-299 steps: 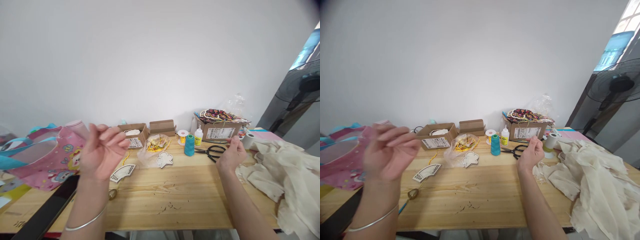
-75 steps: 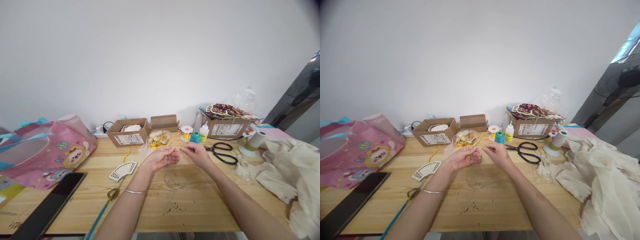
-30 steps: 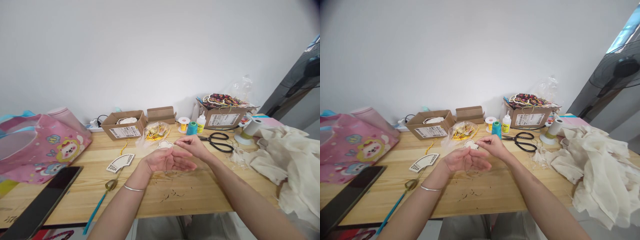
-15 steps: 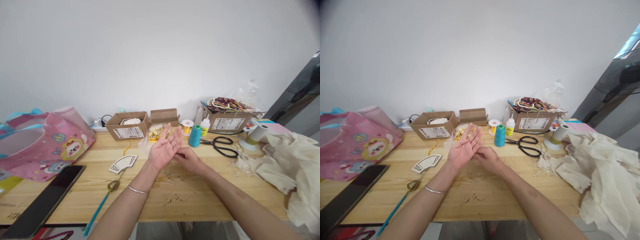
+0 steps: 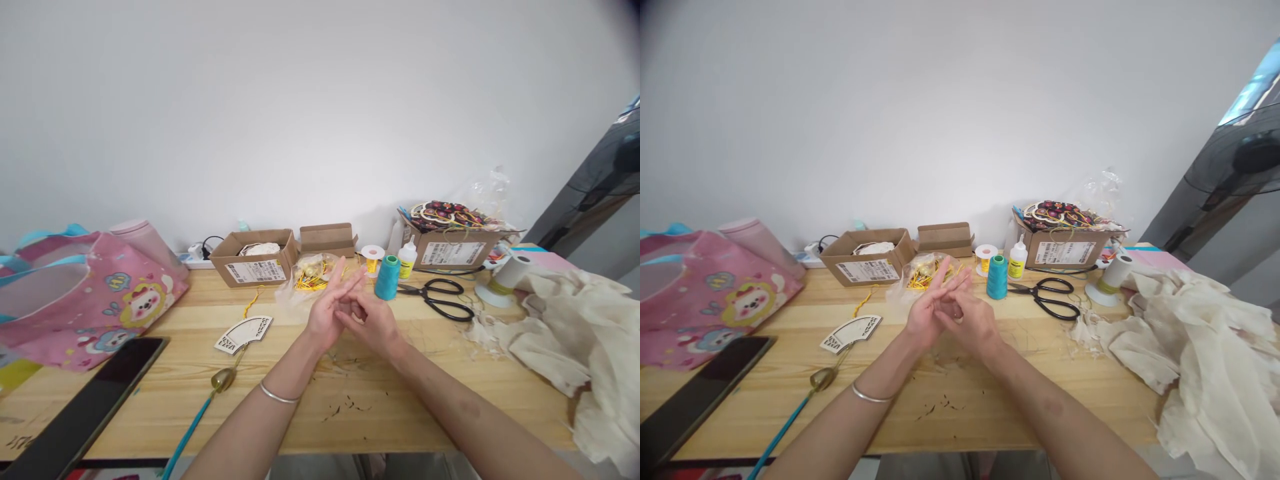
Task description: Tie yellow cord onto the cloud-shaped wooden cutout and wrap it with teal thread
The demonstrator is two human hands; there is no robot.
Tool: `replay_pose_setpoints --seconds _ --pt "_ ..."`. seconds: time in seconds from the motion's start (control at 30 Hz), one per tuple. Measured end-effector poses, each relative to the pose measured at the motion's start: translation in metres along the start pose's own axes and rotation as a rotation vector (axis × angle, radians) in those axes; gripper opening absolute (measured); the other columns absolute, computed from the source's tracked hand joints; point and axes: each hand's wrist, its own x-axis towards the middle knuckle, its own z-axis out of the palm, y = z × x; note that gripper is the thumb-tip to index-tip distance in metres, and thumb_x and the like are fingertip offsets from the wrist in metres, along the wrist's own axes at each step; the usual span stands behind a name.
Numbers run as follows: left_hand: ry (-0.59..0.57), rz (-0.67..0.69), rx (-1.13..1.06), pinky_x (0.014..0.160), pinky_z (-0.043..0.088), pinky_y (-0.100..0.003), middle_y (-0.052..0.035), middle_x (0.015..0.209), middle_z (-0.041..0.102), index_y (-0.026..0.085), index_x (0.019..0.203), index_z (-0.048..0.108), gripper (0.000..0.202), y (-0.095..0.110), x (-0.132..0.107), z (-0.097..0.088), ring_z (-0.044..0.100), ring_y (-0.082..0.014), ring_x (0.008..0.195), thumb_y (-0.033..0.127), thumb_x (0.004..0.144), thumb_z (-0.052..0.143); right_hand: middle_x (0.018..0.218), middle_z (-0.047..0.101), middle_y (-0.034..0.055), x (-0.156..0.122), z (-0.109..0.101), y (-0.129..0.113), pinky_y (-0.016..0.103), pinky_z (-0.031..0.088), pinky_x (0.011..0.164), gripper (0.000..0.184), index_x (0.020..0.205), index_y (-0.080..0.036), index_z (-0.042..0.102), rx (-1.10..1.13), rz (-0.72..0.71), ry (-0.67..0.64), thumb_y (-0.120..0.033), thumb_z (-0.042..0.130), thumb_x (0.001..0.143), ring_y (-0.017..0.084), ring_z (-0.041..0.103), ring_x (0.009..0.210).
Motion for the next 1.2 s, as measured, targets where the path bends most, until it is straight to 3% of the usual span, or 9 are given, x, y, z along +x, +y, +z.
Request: replay_pose_setpoints --seconds 0.2,0.37,0.5,0.63,0.77,0.9,1.0,1.1,1.2 --pt "-0.019 -0.004 0.058 0.101 0.018 -0.034 -0.0072 0.128 0.044 0.025 0.134 0.011 0.063 -0.01 -0.002 0.001 0.035 -0.0175 0.12 0.013 0.08 0.04 0.051 0.046 -0.0026 0.0 0.004 0.003 0.021 0.028 0.046 0.01 0.067 -0.018 0.055 0.029 0.016 -0.048 -0.02 0.048 0.073 0.009 0.038 0.047" --pt "-0.053 0.062 0.098 0.102 0.014 -0.033 -0.0062 0.131 0.039 0.027 0.134 0.01 0.058 -0.016 -0.003 0.0 0.032 -0.0168 0.122 0.029 0.083 0.038 0.057 0.05 -0.0028 -0.003 0.002 0.002 0.02 0.03 0.05 0.01 0.07 -0.018 0.052 0.143 -0.095 -0.171 -0.016 0.044 0.076 0.009 0.04 0.051" --pt "-0.017 0.045 -0.001 0.102 0.016 -0.034 -0.0089 0.132 0.038 0.023 0.134 0.015 0.055 -0.01 0.0 0.004 0.032 -0.0175 0.122 0.039 0.084 0.032 0.054 0.044 -0.0045 -0.004 -0.003 0.001 0.019 0.027 0.048 0.01 0.067 -0.018 0.049 0.185 -0.125 -0.223 -0.015 0.044 0.076 0.008 0.035 0.049" --pt "0.046 0.077 -0.126 0.101 0.022 -0.033 -0.0122 0.133 0.034 0.013 0.129 0.03 0.055 0.004 0.001 0.007 0.031 -0.0192 0.123 0.044 0.084 0.025 0.048 0.035 -0.0065 -0.003 -0.001 0.003 0.019 0.024 0.045 0.009 0.067 -0.018 0.049 0.244 -0.016 -0.234 -0.017 0.046 0.075 0.007 0.03 0.045" --pt "0.092 0.112 -0.165 0.1 0.026 -0.03 -0.0102 0.133 0.035 0.011 0.124 0.038 0.05 0.01 0.003 0.007 0.031 -0.0173 0.122 0.04 0.086 0.022 0.05 0.035 -0.0063 -0.002 0.005 0.003 0.019 0.024 0.044 0.01 0.069 -0.017 0.049 0.441 0.092 -0.206 -0.024 0.048 0.076 0.006 0.029 0.046" --pt "0.108 0.125 -0.202 0.1 0.027 -0.03 -0.0084 0.133 0.036 0.014 0.127 0.034 0.048 0.011 0.004 0.005 0.033 -0.0159 0.121 0.037 0.087 0.022 0.059 0.043 -0.0038 0.0 0.006 0.001 0.018 0.029 0.045 0.017 0.072 -0.017 0.049 0.736 0.184 -0.197 -0.033 0.053 0.073 0.006 0.035 0.049" --pt "0.133 0.126 -0.236 0.099 0.029 -0.03 -0.007 0.132 0.037 0.017 0.13 0.027 0.047 0.013 0.004 0.003 0.035 -0.0141 0.12 0.036 0.088 0.019 0.052 0.037 -0.0067 0.001 0.006 0.003 0.018 0.022 0.039 0.022 0.076 -0.017 0.048 0.871 0.324 -0.211 -0.038 0.052 0.072 0.005 0.027 0.042" --pt "0.119 0.123 -0.276 0.098 0.029 -0.03 -0.0048 0.133 0.036 0.021 0.132 0.023 0.045 0.016 0.005 0.0 0.036 -0.0132 0.119 0.033 0.089 0.017 0.048 0.033 -0.0086 0.002 0.009 0.008 0.017 0.02 0.038 0.023 0.082 -0.018 0.047 0.887 0.423 -0.207 -0.038 0.05 0.073 0.005 0.024 0.04" --pt "0.063 0.089 -0.319 0.099 0.028 -0.029 -0.0016 0.134 0.034 0.022 0.132 0.022 0.045 0.016 0.003 -0.002 0.037 -0.0125 0.119 0.032 0.089 0.014 0.053 0.04 -0.006 0.0 0.016 0.011 0.018 0.029 0.043 0.02 0.084 -0.017 0.05 0.785 0.339 -0.239 -0.033 0.049 0.074 0.007 0.034 0.046"
